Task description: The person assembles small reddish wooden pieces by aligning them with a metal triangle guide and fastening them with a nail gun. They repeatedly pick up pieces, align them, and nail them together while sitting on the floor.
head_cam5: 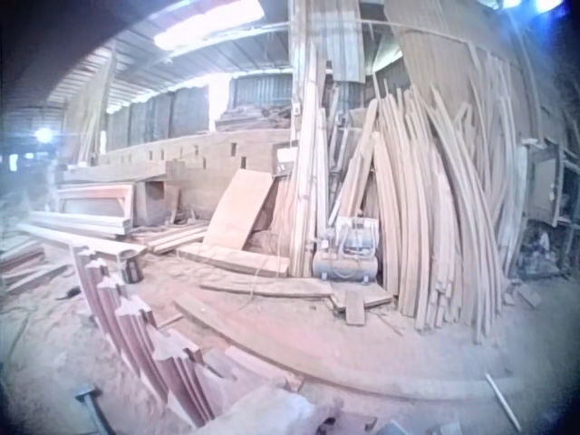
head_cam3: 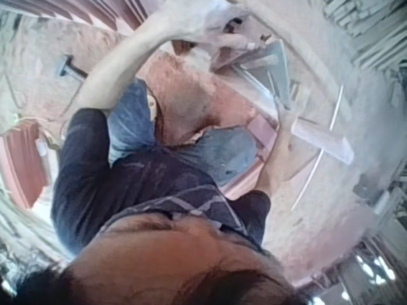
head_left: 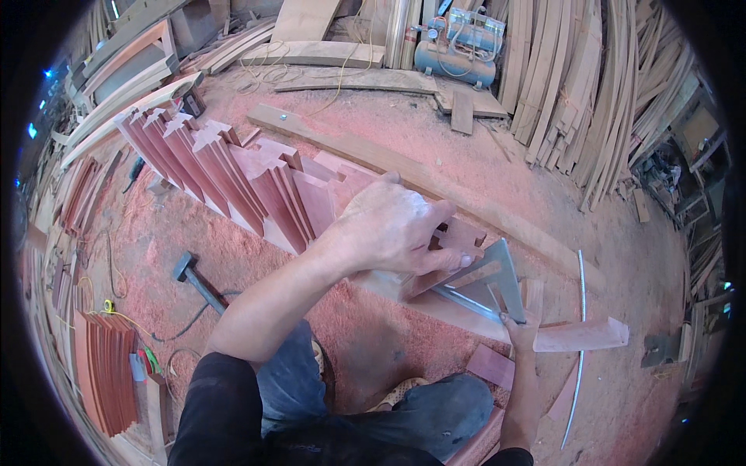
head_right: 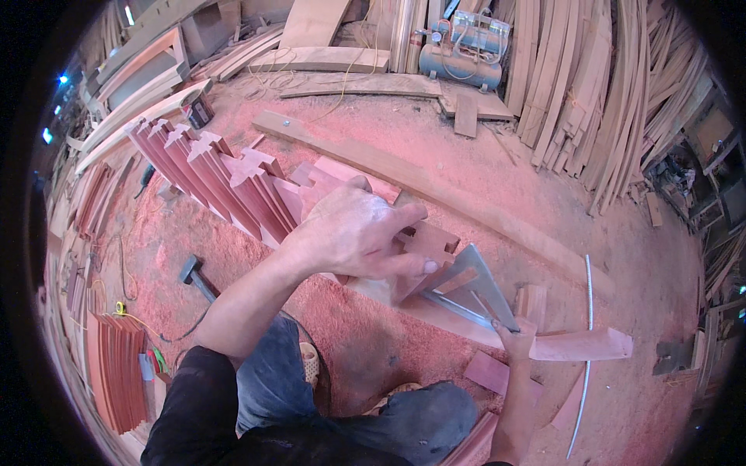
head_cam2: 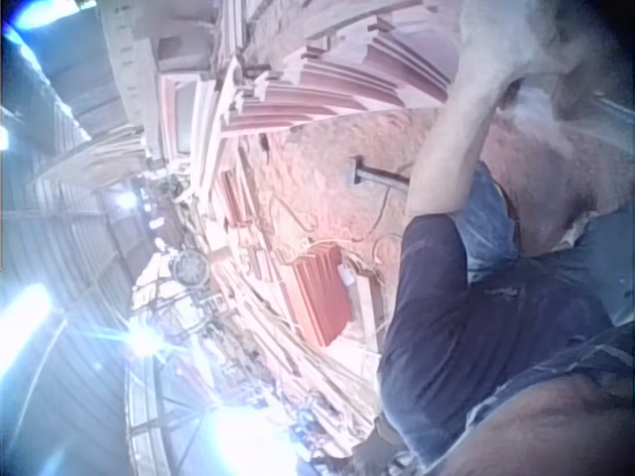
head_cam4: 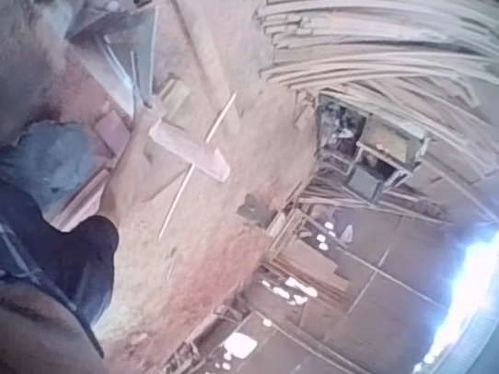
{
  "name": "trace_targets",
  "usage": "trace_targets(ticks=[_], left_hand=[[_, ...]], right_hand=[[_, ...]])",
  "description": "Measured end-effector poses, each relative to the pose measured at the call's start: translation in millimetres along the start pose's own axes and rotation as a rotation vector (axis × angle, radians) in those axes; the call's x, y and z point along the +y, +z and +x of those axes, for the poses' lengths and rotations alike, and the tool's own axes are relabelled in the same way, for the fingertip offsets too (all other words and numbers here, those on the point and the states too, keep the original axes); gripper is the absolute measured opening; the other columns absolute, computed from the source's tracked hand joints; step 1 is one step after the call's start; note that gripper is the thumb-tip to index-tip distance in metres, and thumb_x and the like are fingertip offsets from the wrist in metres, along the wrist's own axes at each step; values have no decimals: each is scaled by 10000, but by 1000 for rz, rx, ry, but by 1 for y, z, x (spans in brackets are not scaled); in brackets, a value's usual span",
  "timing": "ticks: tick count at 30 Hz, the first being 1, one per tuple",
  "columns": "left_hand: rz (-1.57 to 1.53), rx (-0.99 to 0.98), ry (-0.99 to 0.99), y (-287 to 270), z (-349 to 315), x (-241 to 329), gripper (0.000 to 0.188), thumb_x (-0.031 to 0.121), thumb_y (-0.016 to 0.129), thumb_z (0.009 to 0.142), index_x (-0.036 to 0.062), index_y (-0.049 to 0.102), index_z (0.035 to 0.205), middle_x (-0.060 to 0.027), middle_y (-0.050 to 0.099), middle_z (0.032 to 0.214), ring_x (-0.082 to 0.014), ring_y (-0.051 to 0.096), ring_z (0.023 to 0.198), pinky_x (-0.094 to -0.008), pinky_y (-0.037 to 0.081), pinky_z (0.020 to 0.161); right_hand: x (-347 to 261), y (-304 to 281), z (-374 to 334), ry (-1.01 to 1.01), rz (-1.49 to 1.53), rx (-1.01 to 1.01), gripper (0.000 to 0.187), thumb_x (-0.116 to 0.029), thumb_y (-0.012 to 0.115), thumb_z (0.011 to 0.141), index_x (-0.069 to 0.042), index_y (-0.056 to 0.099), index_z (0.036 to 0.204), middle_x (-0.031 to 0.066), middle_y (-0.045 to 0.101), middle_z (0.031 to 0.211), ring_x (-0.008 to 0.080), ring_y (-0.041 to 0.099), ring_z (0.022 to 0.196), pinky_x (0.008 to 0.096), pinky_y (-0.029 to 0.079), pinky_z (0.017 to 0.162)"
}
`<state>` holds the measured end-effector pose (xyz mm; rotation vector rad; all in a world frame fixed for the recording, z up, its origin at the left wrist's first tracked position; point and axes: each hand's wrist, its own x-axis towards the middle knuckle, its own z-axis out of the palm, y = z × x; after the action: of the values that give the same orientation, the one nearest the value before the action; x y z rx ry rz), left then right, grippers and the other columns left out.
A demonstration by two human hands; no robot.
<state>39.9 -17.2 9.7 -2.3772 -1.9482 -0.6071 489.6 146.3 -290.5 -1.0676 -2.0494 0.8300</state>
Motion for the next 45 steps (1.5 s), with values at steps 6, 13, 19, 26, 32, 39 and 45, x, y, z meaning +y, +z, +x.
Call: trace_targets(ticks=[6, 13, 19, 26, 32, 39, 45], left_hand=[[-158, -60, 23, -5, -4, -8, 650, 524, 794, 911, 43, 657, 1327, -171, 730, 751, -385, 741, 805, -486, 494, 845], [-42, -73, 16, -10, -12, -19, 451, 382, 778, 862, 58, 699, 1166, -183, 766, 898, -368, 731, 1015, -518, 499, 895], [2, -80, 28, -2, -9, -23, 264, 345, 754, 848, 88, 767, 906, -142, 760, 845, -357, 748, 938, -503, 506, 906], [4, -69, 37, -2, -10, -22, 249, 330, 752, 855, 96, 751, 938, -143, 740, 842, -375, 715, 963, -497, 480, 945], [70, -98, 11, -5, -9, -15, 245, 298, 744, 811, 93, 756, 946, -139, 746, 835, -369, 711, 945, -489, 480, 947], [88, -57, 39, -7, -10, -11, 248, 295, 741, 779, 95, 743, 925, -113, 747, 811, -333, 701, 928, -476, 478, 924], [107, -76, 23, -7, -9, -10, 256, 316, 743, 774, 108, 741, 923, -101, 752, 798, -330, 708, 907, -472, 467, 895]], right_hand=[[-3, 3, -1, 20, -30, 5, 297, -154, 984, 749, 9, 736, 724, 93, 589, 612, 199, 545, 564, 407, 411, 550], [-7, 6, 1, 56, -16, 11, 285, -135, 977, 753, 3, 730, 718, 77, 586, 625, 180, 557, 587, 391, 424, 561], [-9, 6, 0, 143, 50, 5, 243, -153, 967, 780, 9, 787, 800, 77, 657, 661, 176, 606, 606, 375, 481, 589], [0, 8, -2, 106, 4, 10, 299, -229, 979, 793, 15, 811, 834, 117, 722, 690, 191, 640, 604, 388, 503, 599], [1, 12, -1, -4, -55, 58, 392, -273, 998, 774, -6, 723, 694, 135, 660, 627, 215, 591, 541, 417, 462, 549], [5, 16, -1, -96, -108, 109, 483, -318, 1040, 696, -31, 659, 620, 131, 615, 593, 233, 568, 508, 430, 433, 523], [6, 12, 2, -169, -177, 114, 534, -334, 1042, 675, -28, 612, 593, 136, 579, 576, 301, 543, 495, 452, 422, 521]])
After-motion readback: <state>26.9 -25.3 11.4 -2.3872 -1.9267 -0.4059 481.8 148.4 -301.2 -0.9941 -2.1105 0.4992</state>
